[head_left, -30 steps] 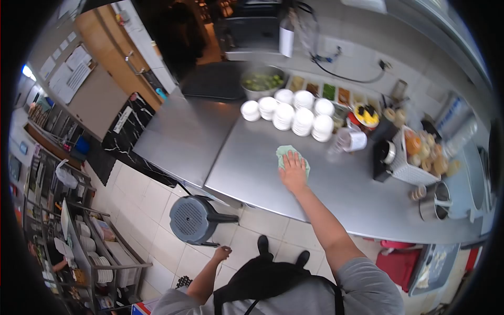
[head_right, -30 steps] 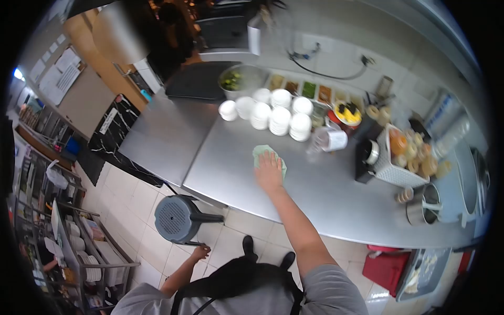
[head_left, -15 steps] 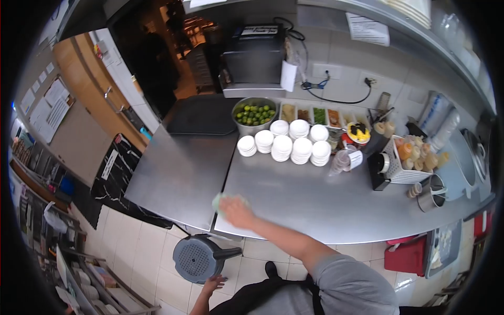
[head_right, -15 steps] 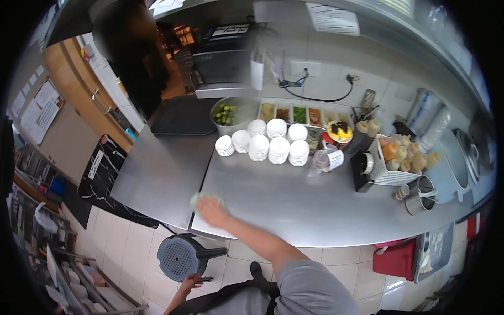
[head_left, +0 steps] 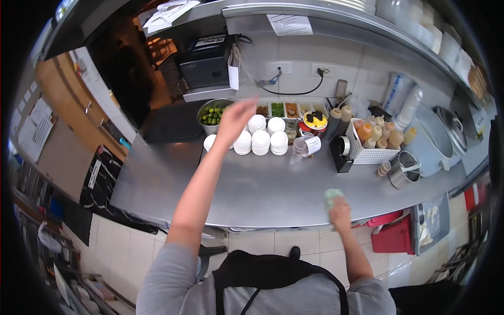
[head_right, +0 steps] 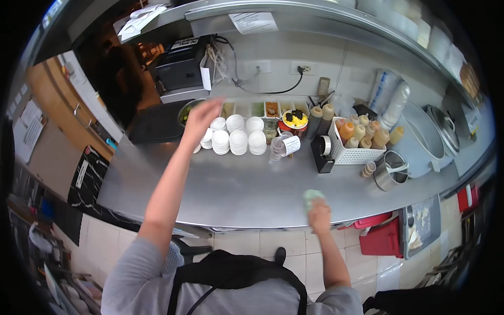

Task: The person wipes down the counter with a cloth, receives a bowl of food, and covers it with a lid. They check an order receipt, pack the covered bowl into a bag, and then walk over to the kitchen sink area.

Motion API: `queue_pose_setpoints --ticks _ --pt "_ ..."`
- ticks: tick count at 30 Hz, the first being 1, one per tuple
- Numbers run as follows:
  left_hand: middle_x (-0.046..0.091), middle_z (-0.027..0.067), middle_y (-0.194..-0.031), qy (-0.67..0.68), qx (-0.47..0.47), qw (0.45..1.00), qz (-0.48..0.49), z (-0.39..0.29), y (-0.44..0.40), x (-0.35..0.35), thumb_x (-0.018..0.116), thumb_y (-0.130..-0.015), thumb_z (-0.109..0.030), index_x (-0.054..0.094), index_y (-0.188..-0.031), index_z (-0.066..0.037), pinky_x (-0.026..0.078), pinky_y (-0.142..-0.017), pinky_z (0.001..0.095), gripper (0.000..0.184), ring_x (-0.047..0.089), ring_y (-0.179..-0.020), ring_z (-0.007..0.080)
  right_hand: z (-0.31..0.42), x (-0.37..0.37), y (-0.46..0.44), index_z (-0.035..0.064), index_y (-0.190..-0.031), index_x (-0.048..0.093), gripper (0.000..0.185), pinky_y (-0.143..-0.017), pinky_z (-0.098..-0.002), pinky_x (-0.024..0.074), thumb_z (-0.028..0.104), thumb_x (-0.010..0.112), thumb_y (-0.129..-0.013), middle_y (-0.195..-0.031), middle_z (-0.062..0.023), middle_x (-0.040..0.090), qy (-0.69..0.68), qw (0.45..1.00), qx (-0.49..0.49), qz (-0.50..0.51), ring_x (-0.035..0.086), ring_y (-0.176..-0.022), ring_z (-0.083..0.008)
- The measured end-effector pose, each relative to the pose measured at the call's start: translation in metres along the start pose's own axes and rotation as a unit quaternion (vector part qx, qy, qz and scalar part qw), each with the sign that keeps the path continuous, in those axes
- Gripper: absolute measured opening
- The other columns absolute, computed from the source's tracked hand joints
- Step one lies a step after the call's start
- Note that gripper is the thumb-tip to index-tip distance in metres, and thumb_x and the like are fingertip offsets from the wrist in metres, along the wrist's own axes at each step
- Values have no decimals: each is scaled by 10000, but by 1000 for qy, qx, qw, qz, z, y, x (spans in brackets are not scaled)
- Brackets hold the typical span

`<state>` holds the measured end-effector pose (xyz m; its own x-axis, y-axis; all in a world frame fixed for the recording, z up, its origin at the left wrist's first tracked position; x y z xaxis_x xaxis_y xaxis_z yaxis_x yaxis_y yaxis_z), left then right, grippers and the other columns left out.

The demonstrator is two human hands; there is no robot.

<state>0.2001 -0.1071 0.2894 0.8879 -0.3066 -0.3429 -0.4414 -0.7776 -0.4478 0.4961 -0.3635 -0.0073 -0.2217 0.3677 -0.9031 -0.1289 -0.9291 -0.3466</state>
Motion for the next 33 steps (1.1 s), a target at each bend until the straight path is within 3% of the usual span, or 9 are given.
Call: queue_pose_setpoints --ticks 3,7,9,14,19,22,28,31,33 --pt "227 94 -1392 43 138 987 -69 -65 -73 9 571 -787 -228 494 -1188 -95 217 -1011 342 430 191 -1289 198 -140 -12 28 56 -1261 372 489 -980 -451 230 327 396 -854 -1278 -184 375 81 987 135 -22 328 -1189 -345" --pt "594 20 -850 246 83 959 -117 -101 -117 12 657 -723 -291 625 -890 -75 333 -819 255 275 488 -909 111 -216 -57 36 126 -1303 326 548 -955 -487 279 465 310 -873 -1346 -174 280 264 863 421 93 280 -1218 -368" --pt "594 28 -725 219 46 957 -186 -94 -130 3 706 -670 -180 613 -797 -59 417 -618 241 198 537 -661 113 -231 -36 28 160 -1334 264 567 -961 -540 229 476 322 -867 -1391 -139 195 286 864 405 81 225 -1252 -356" --pt "620 86 -650 -7 125 946 -300 -116 -138 -16 605 -535 37 675 -703 -59 468 -575 263 206 588 -611 149 -82 31 -18 99 -1326 267 586 -1000 -523 140 370 424 -830 -1385 -177 187 155 986 -32 58 187 -1263 -367" --pt "608 131 -608 -47 200 907 -368 -115 -150 -31 574 -514 1 675 -631 -89 473 -594 298 179 592 -587 234 129 63 -39 88 -1310 299 625 -998 -520 156 354 502 -781 -1370 -197 208 5 934 -316 163 188 -1250 -400" --pt "577 149 -612 -150 204 870 -422 -119 -116 -26 598 -505 -26 622 -519 -79 473 -614 336 60 591 -646 270 217 83 -43 84 -1293 330 589 -987 -529 178 347 493 -792 -1365 -196 221 -34 901 -395 174 203 -1243 -401" --pt "565 128 -643 -266 143 934 -191 -108 -26 -40 595 -588 -161 640 -621 -76 464 -642 365 102 570 -686 283 327 122 0 74 -1166 490 414 -976 -443 271 82 465 -753 -1284 -162 384 -145 807 -553 150 347 -1189 -342" --pt "556 95 -739 -281 215 928 -119 -119 88 -72 590 -709 -213 625 -761 -59 438 -651 355 165 548 -742 267 351 115 -3 57 -1065 560 399 -911 -370 371 -24 430 -696 -1150 -156 513 -374 709 -452 391 481 -1070 -312" --pt "562 88 -800 -320 124 934 -102 -89 169 -105 602 -751 -221 600 -803 -36 443 -663 320 192 552 -751 244 359 88 -46 33 -982 601 372 -878 -336 401 -86 392 -699 -1026 -155 578 -404 788 -345 310 551 -953 -318"
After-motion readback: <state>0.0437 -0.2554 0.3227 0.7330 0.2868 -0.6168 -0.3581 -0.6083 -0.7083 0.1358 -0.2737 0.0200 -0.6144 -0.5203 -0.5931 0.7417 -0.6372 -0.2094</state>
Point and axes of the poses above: each hand's wrist, its own y-axis away from the middle knuckle, its own x-axis out of the palm, z = x × y, the point moved 8 cm from there along -y, towards the middle knuckle
